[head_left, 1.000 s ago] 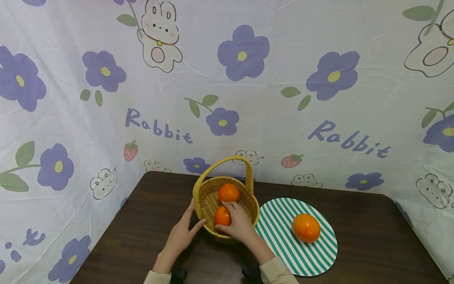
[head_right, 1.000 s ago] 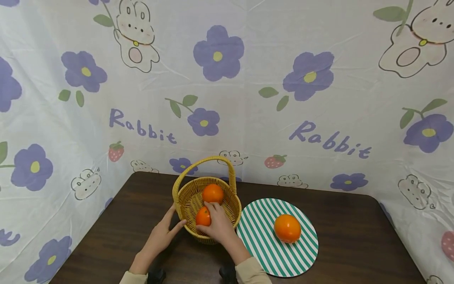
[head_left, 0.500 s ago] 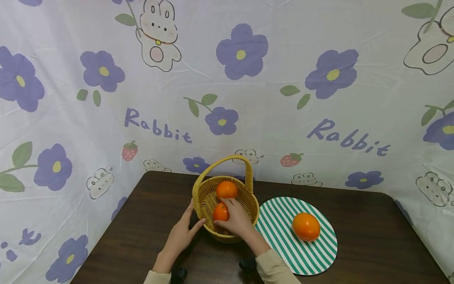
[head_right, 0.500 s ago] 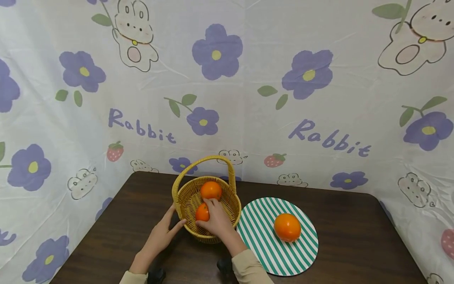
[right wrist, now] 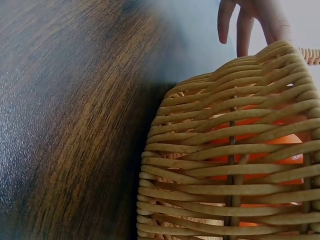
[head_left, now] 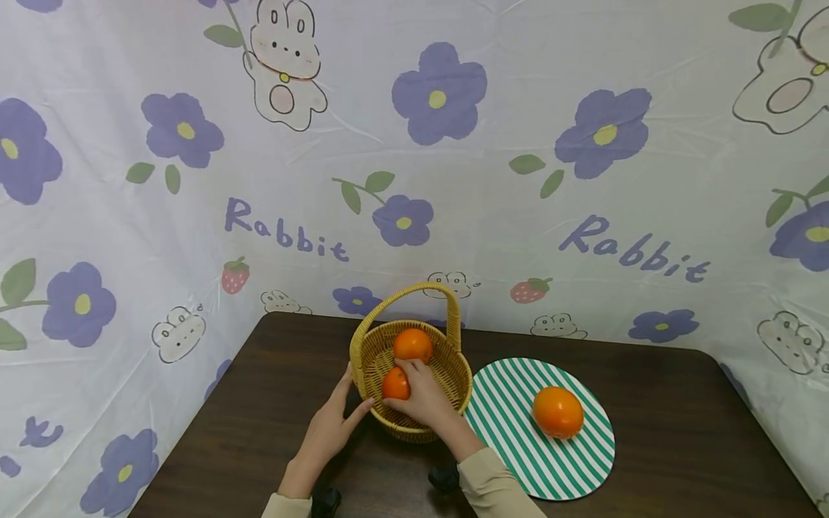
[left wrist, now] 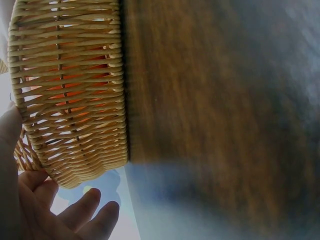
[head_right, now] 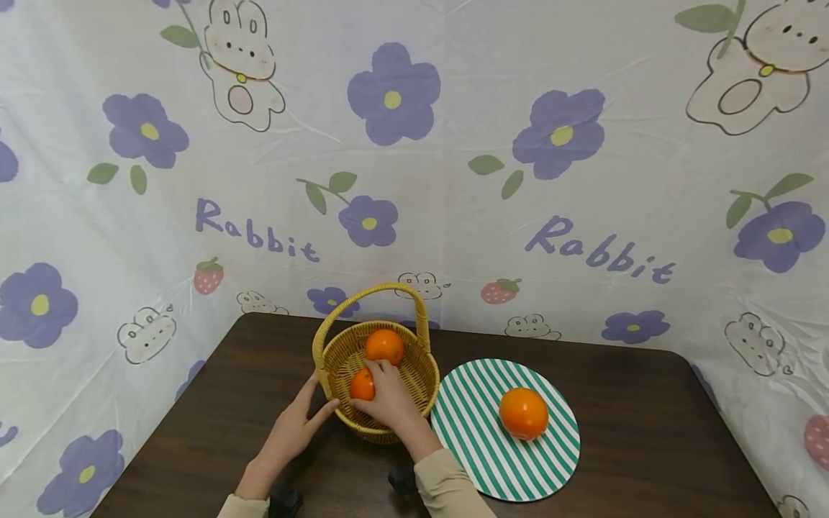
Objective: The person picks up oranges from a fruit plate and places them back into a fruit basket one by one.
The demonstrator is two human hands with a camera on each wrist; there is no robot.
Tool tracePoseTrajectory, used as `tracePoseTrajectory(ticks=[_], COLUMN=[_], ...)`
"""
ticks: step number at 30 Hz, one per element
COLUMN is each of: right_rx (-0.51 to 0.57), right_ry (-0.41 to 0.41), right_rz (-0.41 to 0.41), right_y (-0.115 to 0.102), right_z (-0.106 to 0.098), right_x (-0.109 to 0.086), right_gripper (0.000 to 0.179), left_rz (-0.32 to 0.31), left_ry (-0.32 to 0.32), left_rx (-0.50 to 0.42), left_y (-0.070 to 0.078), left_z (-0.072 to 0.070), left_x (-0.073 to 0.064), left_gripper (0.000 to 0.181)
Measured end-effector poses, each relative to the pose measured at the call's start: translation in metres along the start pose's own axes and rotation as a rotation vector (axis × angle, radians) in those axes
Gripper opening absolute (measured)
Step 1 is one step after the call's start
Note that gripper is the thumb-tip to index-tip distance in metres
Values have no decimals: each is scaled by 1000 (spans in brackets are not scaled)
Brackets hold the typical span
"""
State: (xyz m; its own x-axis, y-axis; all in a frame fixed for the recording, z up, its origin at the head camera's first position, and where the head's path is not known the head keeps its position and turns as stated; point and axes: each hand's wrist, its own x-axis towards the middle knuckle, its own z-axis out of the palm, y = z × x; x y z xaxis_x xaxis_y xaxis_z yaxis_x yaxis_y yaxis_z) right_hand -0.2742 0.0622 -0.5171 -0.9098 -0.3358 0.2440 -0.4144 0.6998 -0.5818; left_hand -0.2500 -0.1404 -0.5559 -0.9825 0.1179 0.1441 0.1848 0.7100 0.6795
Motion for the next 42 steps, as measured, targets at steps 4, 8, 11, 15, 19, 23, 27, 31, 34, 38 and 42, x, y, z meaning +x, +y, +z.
tracePoseTrajectory(ticks=[4, 8, 11, 15, 19, 23, 27, 31, 34, 38, 42], right_rx=[0, -3, -12, 11, 31, 31, 41, 51, 53, 57, 63], right_ry=[6, 14, 19, 31, 49, 58, 68, 83, 85, 88, 102], right_rz=[1, 1, -3, -6, -5, -14, -20, -26, -20, -9, -13], right_y=[0, -1, -1, -2, -1, 1, 1, 1, 2, 3, 5], right_z=[0, -1, -2, -5, -9, -13, -17, -21, -23, -24, -26], right_x=[-1, -3, -5, -9, -16, -23, -28, -31, -33, -36, -38], right_gripper=[72, 72, 72, 72, 71, 71, 70, 69, 68, 66, 66], left_rz=[-4, -5, -9, -7, 5, 9, 7, 8, 3, -1, -1], left_ry=[-6, -8, -8, -7, -9, -8, -3, -6, -10, -11, -10], left_rx=[1, 3, 2, -1, 5, 6, 0, -1, -5, -14, -11], left_y=[0, 0, 0, 0, 0, -1, -1, 0, 2, 3, 3], left_z=[0, 0, 0, 0, 0, 0, 0, -1, -2, -3, -3], left_x=[0, 0, 0, 0, 0, 0, 0, 1, 1, -1, -1], left_gripper=[79, 79, 78, 78, 78, 78, 79, 79, 79, 78, 78])
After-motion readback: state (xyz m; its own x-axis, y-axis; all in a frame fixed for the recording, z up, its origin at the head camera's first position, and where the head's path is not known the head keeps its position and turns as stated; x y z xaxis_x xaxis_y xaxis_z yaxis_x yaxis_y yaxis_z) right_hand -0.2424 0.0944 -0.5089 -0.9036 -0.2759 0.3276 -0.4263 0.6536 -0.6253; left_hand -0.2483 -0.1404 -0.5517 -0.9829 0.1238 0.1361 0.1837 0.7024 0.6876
